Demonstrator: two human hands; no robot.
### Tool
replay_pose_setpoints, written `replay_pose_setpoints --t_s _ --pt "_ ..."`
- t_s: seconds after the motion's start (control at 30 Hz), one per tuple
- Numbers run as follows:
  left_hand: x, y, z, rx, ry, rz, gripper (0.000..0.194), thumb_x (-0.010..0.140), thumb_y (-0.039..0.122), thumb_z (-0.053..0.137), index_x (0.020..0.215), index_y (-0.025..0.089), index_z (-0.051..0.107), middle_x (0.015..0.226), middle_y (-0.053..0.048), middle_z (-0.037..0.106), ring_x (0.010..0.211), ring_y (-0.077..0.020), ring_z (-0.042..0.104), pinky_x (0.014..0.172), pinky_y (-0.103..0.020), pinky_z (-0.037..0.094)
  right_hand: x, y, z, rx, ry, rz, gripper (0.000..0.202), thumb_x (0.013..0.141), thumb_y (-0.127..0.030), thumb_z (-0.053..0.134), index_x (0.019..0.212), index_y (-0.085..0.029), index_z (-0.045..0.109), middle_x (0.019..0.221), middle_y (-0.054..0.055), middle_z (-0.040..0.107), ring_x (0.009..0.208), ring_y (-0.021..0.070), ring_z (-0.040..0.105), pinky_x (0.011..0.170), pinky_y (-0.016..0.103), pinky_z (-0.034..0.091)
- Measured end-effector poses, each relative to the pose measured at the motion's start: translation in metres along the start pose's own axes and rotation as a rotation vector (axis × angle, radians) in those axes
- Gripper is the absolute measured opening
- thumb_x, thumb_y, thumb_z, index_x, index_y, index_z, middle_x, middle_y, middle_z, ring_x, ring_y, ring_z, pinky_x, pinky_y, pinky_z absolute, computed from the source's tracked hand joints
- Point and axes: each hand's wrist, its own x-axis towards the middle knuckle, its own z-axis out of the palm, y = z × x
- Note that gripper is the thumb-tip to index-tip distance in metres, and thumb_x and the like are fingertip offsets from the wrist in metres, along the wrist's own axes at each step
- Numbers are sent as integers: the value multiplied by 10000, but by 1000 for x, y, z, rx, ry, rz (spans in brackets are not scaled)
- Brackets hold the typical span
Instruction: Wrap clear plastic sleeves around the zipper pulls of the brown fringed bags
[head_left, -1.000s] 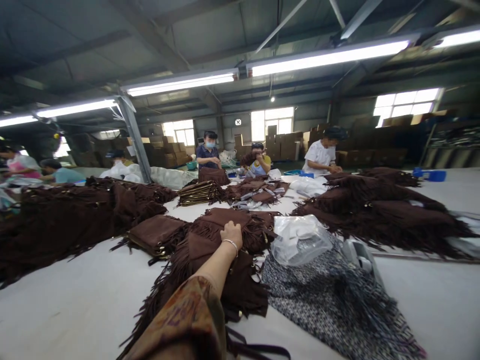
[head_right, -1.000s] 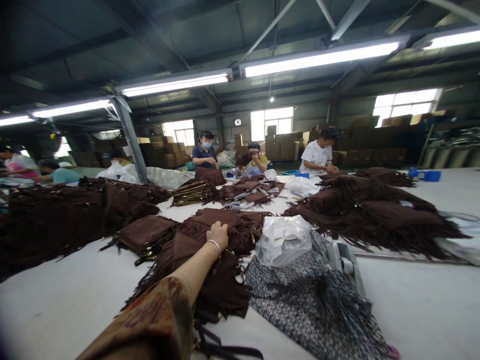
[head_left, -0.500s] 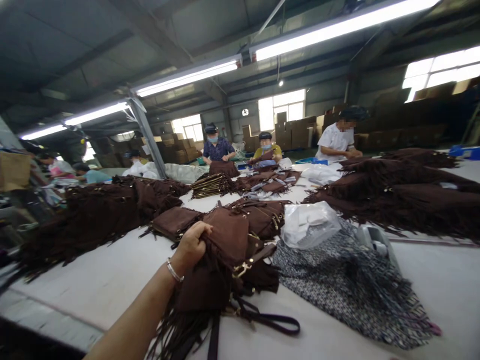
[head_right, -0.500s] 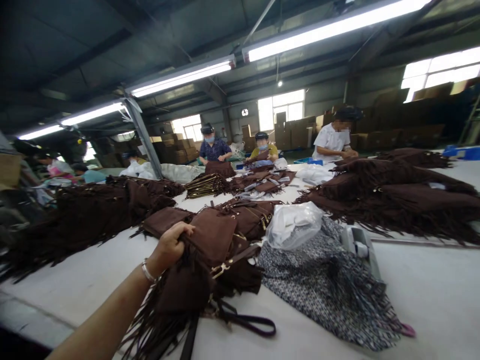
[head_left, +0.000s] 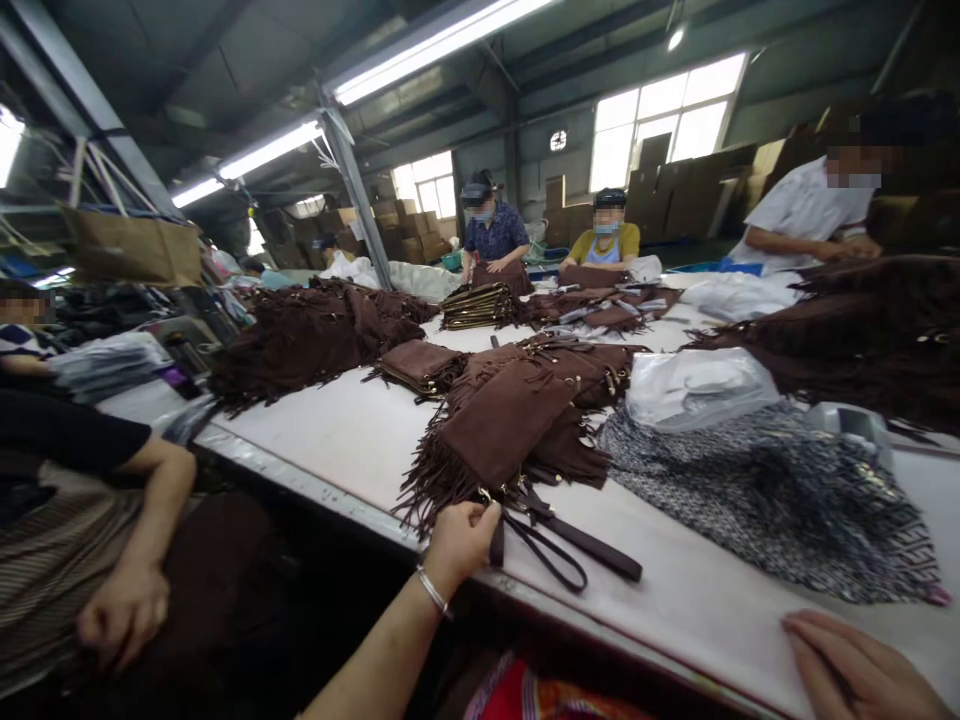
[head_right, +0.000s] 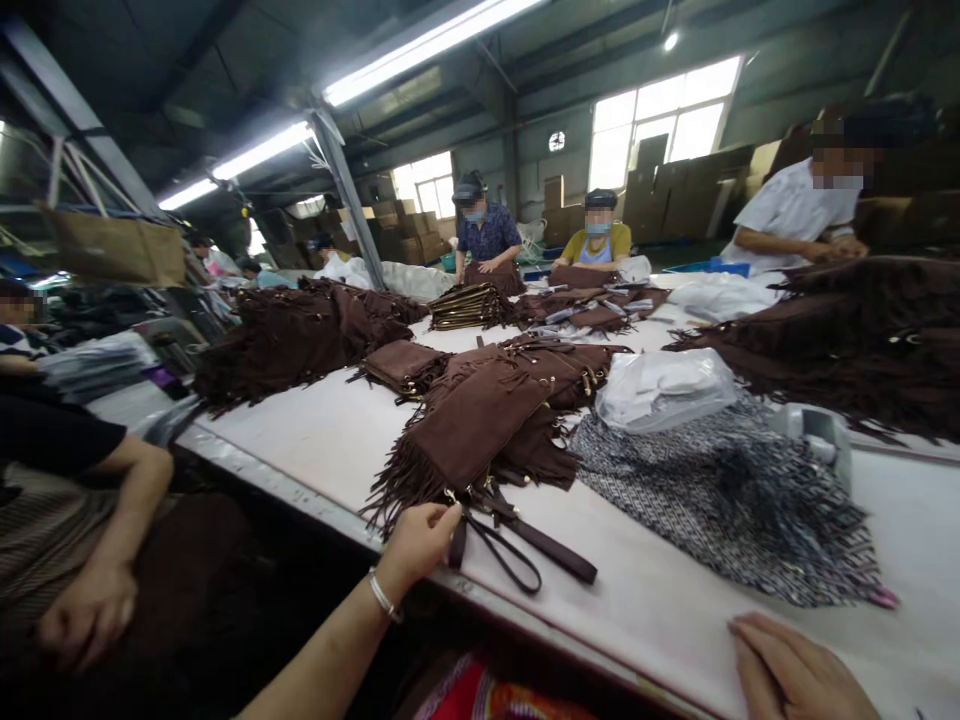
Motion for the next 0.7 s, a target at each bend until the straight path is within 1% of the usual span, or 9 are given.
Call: replay_pose_setpoints --t_s 0.1,0.13,0.23,0.3,0.37,0.43,0.53,0.6,0.7 --pt "11 9 17 -236 4 -167 341 696 387 702 463 175 569 457 16 498 506 -121 445 520 -259 274 19 -65 1 84 -95 28 311 876 -412 514 1039 -188 656 1078 94 677 998 252 640 935 385 498" --pt "15 11 21 -290 10 -207 336 679 350 714 450 174 543 442 28 464 489 -108 415 504 -255 257 26 -89 4 116 -89 10 327 888 -412 506 1094 -190 632 1110 96 668 1036 250 627 941 386 496" --pt "22 19 31 -416 1 -304 298 696 296 682 500 187 487 423 64 387 424 -85 345 447 -237 223 52 -155 21 196 -172 -129 439 885 -375 546 1286 -197 527 1243 112 615 1156 258 567 984 402 477" --pt "20 23 32 -523 -26 -380 298 743 300 631 547 206 427 426 87 337 382 -74 295 408 -223 203 68 -183 34 205 -220 -188 492 871 -366 574 1325 -195 499 1287 124 589 1183 271 546 995 424 468" --pt "16 28 30 -633 -80 -449 307 785 290 583 575 216 371 442 105 287 362 -59 250 384 -200 189 80 -198 46 185 -242 -199 512 860 -344 583 1334 -174 492 1308 145 572 1194 291 530 994 453 457" --pt "9 32 27 -732 -163 -508 316 798 268 578 586 212 350 461 116 253 355 -43 222 371 -174 179 86 -204 54 157 -264 -175 506 852 -316 583 1320 -142 500 1284 165 585 1162 305 544 972 469 456" --pt "-7 38 28 -853 -284 -563 299 793 272 627 616 189 401 482 114 270 355 -30 256 361 -147 194 87 -205 53 141 -328 -118 359 895 -278 507 1220 -139 568 1121 147 664 1003 271 618 884 417 479" --pt "-19 43 33 -927 -336 -575 256 804 307 648 678 172 470 512 88 371 388 -41 379 371 -141 261 83 -205 45 152 -387 -57 266 938 -281 426 1070 -168 628 950 104 699 862 228 648 786 347 482" --pt "-34 51 45 -1072 -391 -537 194 831 340 645 834 163 564 701 -3 608 589 -102 609 482 -178 435 74 -208 24 170 -464 103 329 965 -360 375 820 -199 622 742 53 676 692 187 628 645 282 427"
